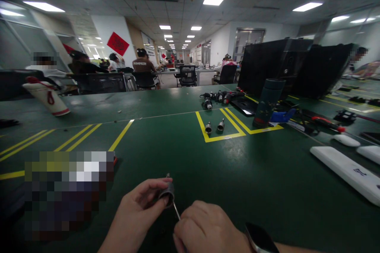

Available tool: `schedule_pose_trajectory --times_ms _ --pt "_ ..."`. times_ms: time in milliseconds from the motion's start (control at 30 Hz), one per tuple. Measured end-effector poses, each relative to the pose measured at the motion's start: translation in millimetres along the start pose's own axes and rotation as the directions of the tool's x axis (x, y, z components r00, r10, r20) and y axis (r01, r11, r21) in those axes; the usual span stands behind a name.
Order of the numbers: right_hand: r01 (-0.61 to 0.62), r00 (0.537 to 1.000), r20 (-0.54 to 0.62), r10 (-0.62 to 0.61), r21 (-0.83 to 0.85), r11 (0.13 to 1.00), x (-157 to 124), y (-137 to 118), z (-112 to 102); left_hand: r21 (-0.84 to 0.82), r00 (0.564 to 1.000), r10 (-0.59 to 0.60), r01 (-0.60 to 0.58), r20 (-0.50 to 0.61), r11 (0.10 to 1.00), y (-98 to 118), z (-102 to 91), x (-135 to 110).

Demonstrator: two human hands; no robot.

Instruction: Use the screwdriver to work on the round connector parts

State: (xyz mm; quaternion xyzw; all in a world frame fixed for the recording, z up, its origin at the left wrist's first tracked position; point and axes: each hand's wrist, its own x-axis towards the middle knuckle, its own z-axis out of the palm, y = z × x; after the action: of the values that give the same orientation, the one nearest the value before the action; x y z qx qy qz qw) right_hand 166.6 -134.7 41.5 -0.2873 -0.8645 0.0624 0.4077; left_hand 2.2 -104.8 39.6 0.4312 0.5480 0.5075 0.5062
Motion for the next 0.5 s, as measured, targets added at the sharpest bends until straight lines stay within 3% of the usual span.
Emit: schedule_pose_trajectory --times_ms 500 --pt "-0.013 1.0 0.015 0.013 -0.001 1.0 2.4 -1.4 -1.1 0.023 1.0 0.005 -0.005 -0.006 1.0 0.9 -0.9 -0.9"
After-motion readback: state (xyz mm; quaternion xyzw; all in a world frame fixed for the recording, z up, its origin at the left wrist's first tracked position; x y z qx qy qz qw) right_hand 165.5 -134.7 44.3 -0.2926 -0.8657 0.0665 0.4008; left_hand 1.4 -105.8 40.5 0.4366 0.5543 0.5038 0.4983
